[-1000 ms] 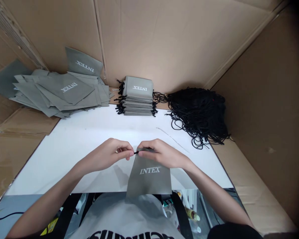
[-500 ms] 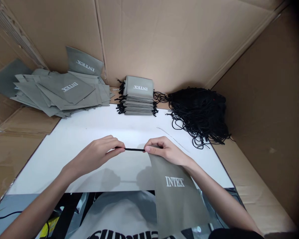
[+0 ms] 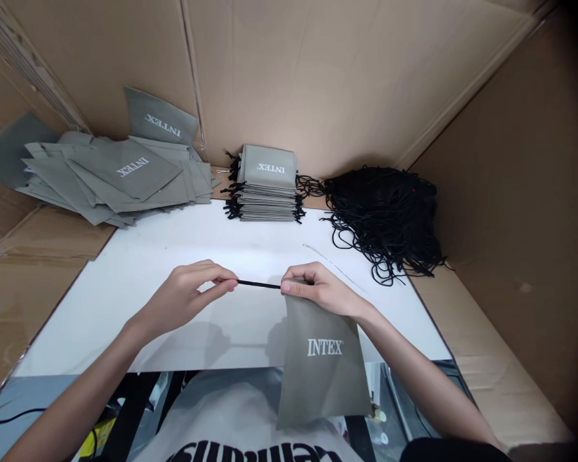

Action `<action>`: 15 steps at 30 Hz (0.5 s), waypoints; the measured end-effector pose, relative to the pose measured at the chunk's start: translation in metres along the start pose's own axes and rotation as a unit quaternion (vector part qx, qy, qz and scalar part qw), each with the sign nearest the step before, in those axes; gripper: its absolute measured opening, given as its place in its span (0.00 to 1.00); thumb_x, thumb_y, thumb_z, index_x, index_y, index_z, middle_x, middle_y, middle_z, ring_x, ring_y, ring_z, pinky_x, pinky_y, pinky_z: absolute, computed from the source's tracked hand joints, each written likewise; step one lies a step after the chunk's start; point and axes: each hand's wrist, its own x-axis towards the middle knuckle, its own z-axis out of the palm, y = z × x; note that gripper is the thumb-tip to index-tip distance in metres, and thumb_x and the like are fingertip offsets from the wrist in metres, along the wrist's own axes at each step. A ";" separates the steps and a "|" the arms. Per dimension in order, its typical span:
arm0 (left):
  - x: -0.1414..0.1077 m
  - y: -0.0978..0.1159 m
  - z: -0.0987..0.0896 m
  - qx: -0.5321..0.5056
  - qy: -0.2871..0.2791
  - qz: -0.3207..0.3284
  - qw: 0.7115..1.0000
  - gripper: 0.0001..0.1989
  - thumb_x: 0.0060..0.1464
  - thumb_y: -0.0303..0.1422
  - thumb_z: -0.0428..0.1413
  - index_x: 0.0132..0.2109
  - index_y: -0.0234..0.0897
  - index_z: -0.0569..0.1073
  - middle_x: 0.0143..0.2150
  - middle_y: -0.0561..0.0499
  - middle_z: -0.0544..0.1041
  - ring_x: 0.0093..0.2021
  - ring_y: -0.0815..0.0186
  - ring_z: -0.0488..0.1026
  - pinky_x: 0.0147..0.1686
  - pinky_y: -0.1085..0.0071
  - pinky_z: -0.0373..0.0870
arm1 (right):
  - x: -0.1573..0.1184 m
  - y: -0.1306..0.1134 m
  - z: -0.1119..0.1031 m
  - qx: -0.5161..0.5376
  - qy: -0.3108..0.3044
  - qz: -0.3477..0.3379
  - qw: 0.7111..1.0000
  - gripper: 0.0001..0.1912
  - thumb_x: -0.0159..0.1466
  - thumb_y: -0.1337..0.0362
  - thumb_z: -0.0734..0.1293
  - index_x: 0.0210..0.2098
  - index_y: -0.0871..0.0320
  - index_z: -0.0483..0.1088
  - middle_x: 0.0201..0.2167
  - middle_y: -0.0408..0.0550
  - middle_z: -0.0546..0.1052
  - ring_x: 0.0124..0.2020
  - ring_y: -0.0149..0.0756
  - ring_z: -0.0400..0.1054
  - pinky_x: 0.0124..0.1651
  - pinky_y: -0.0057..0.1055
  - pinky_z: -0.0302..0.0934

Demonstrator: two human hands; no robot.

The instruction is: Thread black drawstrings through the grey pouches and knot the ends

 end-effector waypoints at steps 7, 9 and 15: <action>-0.002 -0.004 0.007 -0.090 0.070 -0.070 0.991 0.12 0.61 0.41 0.56 0.39 0.39 0.80 0.38 0.51 0.83 0.32 0.67 0.77 0.33 0.74 0.76 | 0.000 -0.002 -0.002 0.004 0.011 -0.004 1.000 0.20 0.62 0.48 0.69 0.30 0.61 0.73 0.24 0.41 0.68 0.25 0.28 0.58 0.29 0.26 0.52; -0.003 -0.006 0.009 -0.117 0.055 -0.100 0.986 0.13 0.62 0.42 0.56 0.41 0.38 0.79 0.39 0.49 0.83 0.33 0.66 0.78 0.34 0.72 0.77 | -0.001 -0.002 -0.003 0.004 0.012 -0.006 1.000 0.20 0.62 0.48 0.69 0.30 0.61 0.72 0.24 0.40 0.67 0.25 0.27 0.57 0.29 0.26 0.52; -0.005 -0.008 0.010 -0.186 0.015 -0.136 0.973 0.15 0.64 0.44 0.52 0.42 0.36 0.74 0.46 0.45 0.82 0.46 0.60 0.79 0.42 0.64 0.79 | 0.001 0.002 -0.005 0.001 0.008 -0.017 1.000 0.18 0.63 0.50 0.68 0.31 0.61 0.73 0.25 0.41 0.69 0.26 0.28 0.59 0.30 0.26 0.54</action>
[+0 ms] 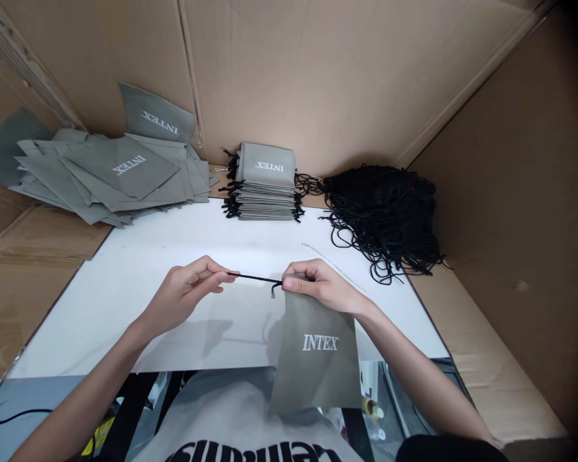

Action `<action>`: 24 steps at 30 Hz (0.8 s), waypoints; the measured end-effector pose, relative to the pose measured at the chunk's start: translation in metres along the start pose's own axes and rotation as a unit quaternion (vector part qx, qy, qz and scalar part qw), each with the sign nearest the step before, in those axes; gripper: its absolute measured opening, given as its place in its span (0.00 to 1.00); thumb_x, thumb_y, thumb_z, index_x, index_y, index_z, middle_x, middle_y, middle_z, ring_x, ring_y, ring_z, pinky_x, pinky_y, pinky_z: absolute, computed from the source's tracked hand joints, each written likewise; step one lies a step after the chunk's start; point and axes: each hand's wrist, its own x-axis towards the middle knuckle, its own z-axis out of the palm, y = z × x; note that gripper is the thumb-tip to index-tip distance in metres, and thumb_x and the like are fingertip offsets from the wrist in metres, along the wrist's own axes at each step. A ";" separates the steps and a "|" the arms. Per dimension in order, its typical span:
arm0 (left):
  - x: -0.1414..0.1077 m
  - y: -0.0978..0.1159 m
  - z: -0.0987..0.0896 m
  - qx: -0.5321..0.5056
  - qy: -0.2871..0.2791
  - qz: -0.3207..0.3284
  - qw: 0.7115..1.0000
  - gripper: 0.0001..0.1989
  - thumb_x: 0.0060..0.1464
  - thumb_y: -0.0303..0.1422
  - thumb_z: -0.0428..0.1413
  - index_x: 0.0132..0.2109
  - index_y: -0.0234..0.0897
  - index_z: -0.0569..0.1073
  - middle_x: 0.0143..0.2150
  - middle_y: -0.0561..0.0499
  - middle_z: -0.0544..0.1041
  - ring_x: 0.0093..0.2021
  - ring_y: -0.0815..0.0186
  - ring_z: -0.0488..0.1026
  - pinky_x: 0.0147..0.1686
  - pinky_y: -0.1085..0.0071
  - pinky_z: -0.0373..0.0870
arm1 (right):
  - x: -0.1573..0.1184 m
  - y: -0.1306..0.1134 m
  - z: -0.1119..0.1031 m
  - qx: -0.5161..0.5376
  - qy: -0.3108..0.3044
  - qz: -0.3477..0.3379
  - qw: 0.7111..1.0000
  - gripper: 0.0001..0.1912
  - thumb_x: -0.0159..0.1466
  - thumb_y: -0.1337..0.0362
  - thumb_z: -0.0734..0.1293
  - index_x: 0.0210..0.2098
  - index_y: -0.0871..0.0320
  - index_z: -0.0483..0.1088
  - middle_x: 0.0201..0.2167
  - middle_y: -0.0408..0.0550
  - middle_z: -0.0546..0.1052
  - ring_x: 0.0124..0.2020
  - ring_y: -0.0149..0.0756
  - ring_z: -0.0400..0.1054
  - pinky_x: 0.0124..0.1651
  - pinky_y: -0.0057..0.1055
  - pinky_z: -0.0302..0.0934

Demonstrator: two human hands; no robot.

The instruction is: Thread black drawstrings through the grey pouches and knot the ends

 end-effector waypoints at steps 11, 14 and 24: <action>-0.005 -0.012 -0.001 0.010 0.001 -0.014 1.000 0.14 0.66 0.43 0.50 0.42 0.37 0.71 0.44 0.46 0.82 0.47 0.61 0.79 0.44 0.65 0.77 | -0.004 0.000 -0.004 -0.025 0.008 -0.020 0.999 0.17 0.64 0.52 0.68 0.30 0.61 0.72 0.26 0.41 0.71 0.27 0.28 0.61 0.32 0.26 0.55; -0.004 -0.009 -0.001 0.065 -0.022 -0.002 0.998 0.15 0.67 0.44 0.48 0.46 0.39 0.72 0.50 0.46 0.80 0.52 0.59 0.76 0.50 0.62 0.74 | -0.006 -0.002 -0.005 -0.076 0.012 -0.042 0.996 0.17 0.65 0.52 0.67 0.32 0.61 0.73 0.28 0.43 0.73 0.29 0.30 0.63 0.34 0.27 0.56; 0.014 0.058 0.024 0.156 -0.098 0.095 0.978 0.18 0.67 0.44 0.47 0.57 0.45 0.72 0.58 0.50 0.74 0.57 0.59 0.70 0.57 0.63 0.66 | -0.020 -0.030 0.016 -0.545 0.098 -0.299 0.777 0.14 0.73 0.61 0.60 0.36 0.61 0.73 0.24 0.45 0.75 0.27 0.34 0.65 0.32 0.32 0.51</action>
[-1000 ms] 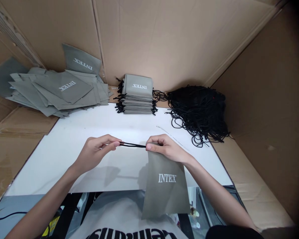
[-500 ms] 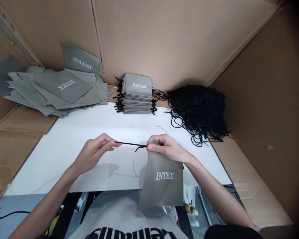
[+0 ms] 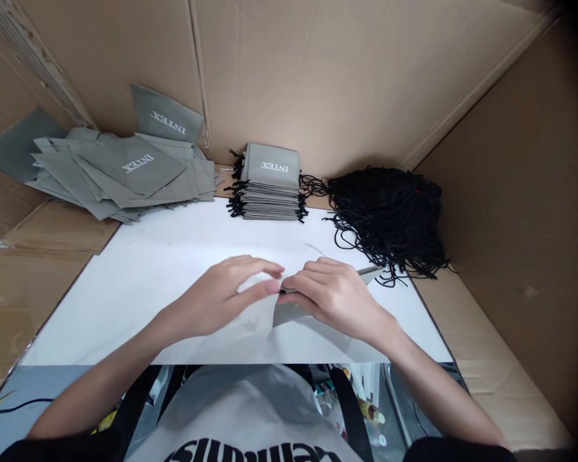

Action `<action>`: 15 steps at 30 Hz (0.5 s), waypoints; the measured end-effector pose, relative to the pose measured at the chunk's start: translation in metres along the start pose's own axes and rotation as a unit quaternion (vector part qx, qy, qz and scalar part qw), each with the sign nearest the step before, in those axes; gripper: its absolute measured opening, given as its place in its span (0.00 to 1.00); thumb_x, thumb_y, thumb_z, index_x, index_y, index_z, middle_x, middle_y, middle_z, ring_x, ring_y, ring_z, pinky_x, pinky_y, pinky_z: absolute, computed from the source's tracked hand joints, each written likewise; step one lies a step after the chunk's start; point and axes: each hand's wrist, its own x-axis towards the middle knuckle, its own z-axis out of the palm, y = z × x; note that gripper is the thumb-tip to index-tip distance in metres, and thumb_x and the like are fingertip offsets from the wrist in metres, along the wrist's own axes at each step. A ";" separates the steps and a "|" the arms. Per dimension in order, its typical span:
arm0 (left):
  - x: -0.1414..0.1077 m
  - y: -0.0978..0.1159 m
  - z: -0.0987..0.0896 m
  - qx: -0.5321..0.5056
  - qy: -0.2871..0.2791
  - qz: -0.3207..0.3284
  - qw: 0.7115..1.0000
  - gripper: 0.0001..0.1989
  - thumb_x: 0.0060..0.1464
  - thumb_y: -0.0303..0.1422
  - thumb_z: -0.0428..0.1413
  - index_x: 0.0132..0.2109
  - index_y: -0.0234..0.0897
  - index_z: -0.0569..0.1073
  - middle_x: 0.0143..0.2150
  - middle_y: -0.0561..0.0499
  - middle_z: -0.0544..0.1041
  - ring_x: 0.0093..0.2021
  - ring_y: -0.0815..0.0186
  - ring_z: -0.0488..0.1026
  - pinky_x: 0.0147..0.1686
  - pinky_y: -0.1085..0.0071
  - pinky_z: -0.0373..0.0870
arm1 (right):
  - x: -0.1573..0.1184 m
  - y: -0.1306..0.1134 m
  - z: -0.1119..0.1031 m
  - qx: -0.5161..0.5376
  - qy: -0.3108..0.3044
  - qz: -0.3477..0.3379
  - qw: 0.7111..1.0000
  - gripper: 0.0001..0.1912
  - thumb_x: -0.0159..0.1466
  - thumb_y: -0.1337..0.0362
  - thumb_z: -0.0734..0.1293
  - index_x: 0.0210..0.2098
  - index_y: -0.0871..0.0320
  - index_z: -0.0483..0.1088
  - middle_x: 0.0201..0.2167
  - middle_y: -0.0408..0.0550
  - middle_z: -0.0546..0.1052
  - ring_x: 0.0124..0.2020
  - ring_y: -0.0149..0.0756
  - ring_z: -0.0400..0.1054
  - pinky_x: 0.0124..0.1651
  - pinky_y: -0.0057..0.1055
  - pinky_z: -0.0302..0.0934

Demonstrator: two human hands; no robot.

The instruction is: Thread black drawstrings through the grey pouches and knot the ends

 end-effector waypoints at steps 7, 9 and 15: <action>0.007 0.011 0.003 -0.054 -0.038 -0.053 0.996 0.15 0.65 0.42 0.49 0.42 0.44 0.79 0.41 0.55 0.81 0.41 0.62 0.75 0.38 0.70 0.68 | 0.002 -0.013 -0.011 -0.179 0.029 -0.043 0.982 0.15 0.70 0.73 0.59 0.27 0.59 0.69 0.20 0.43 0.68 0.24 0.35 0.58 0.30 0.34 0.46; 0.006 0.008 0.002 -0.076 -0.037 -0.065 0.994 0.16 0.65 0.43 0.48 0.42 0.43 0.78 0.41 0.55 0.80 0.41 0.63 0.75 0.36 0.71 0.67 | 0.002 -0.014 -0.012 -0.194 0.032 -0.049 0.979 0.16 0.70 0.73 0.59 0.27 0.59 0.68 0.20 0.43 0.67 0.24 0.35 0.57 0.30 0.34 0.45; 0.005 0.005 0.001 -0.099 -0.042 -0.031 0.994 0.14 0.65 0.41 0.50 0.40 0.41 0.78 0.40 0.52 0.77 0.41 0.63 0.73 0.42 0.68 0.68 | 0.003 -0.012 -0.010 -0.186 0.044 -0.072 0.979 0.16 0.72 0.69 0.58 0.28 0.58 0.68 0.20 0.43 0.66 0.24 0.34 0.56 0.29 0.35 0.45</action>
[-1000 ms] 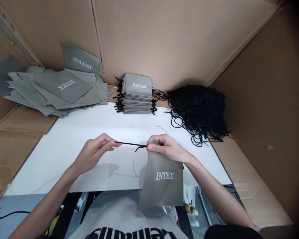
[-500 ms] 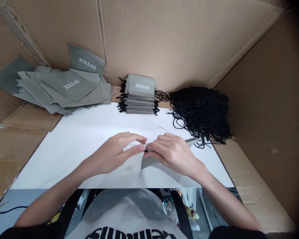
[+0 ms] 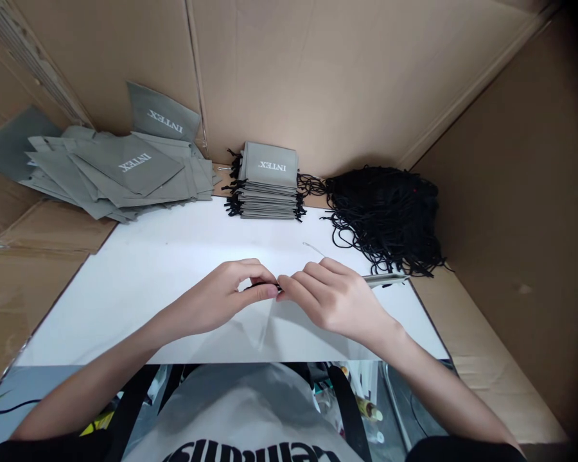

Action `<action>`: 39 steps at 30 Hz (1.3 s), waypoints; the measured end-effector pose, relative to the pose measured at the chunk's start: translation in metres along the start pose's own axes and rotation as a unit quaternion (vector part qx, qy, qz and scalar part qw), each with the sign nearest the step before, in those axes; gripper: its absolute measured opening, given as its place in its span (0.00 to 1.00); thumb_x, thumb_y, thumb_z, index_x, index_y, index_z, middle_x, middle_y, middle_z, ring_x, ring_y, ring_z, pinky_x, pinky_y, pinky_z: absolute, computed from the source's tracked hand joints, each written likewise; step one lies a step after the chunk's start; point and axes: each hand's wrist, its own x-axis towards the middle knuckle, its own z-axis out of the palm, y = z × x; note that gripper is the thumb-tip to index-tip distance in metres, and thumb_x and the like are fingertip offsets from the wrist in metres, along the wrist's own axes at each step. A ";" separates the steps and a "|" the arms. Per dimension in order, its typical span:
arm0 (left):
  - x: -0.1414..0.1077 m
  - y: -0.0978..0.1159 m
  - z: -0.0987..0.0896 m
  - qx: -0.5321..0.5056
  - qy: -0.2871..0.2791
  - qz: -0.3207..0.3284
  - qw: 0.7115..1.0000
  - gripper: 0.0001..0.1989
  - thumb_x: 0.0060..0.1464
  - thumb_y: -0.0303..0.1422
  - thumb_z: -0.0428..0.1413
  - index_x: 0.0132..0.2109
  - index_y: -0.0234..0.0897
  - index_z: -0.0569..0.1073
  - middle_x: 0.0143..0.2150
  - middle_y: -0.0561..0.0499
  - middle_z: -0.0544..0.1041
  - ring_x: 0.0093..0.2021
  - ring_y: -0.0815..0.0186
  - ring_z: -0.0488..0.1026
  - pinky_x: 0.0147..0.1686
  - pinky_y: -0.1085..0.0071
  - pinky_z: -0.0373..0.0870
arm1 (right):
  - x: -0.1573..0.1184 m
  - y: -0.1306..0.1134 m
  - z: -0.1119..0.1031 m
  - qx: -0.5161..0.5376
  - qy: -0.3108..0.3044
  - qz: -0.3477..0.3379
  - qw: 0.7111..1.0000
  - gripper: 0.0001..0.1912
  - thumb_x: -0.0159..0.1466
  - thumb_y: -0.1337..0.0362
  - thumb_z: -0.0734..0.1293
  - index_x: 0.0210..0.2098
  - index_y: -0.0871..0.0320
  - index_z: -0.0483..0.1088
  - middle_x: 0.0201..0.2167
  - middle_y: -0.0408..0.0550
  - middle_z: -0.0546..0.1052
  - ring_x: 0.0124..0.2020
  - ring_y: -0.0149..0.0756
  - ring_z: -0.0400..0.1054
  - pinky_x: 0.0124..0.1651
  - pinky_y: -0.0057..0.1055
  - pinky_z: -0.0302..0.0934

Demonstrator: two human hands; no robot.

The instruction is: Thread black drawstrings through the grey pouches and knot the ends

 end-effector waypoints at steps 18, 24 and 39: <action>-0.006 -0.005 0.008 -0.027 0.009 -0.019 0.999 0.14 0.66 0.40 0.50 0.37 0.41 0.76 0.35 0.56 0.78 0.35 0.67 0.72 0.36 0.71 0.63 | -0.005 0.007 0.007 0.091 -0.030 0.016 0.995 0.17 0.74 0.62 0.58 0.33 0.59 0.72 0.20 0.42 0.69 0.24 0.33 0.60 0.30 0.32 0.48; -0.011 -0.012 0.002 -0.073 -0.001 -0.062 0.995 0.16 0.64 0.43 0.52 0.33 0.40 0.76 0.34 0.56 0.78 0.36 0.66 0.71 0.37 0.71 0.62 | -0.009 0.011 0.002 0.248 -0.112 0.077 0.959 0.16 0.73 0.61 0.58 0.35 0.60 0.73 0.23 0.43 0.72 0.25 0.31 0.63 0.33 0.30 0.52; -0.030 -0.029 -0.014 -0.019 0.058 -0.123 0.990 0.12 0.59 0.43 0.56 0.32 0.42 0.77 0.32 0.57 0.78 0.35 0.68 0.71 0.27 0.74 0.57 | -0.021 0.019 0.003 0.308 -0.218 0.126 0.917 0.13 0.72 0.60 0.60 0.40 0.58 0.75 0.24 0.43 0.73 0.26 0.32 0.66 0.32 0.29 0.50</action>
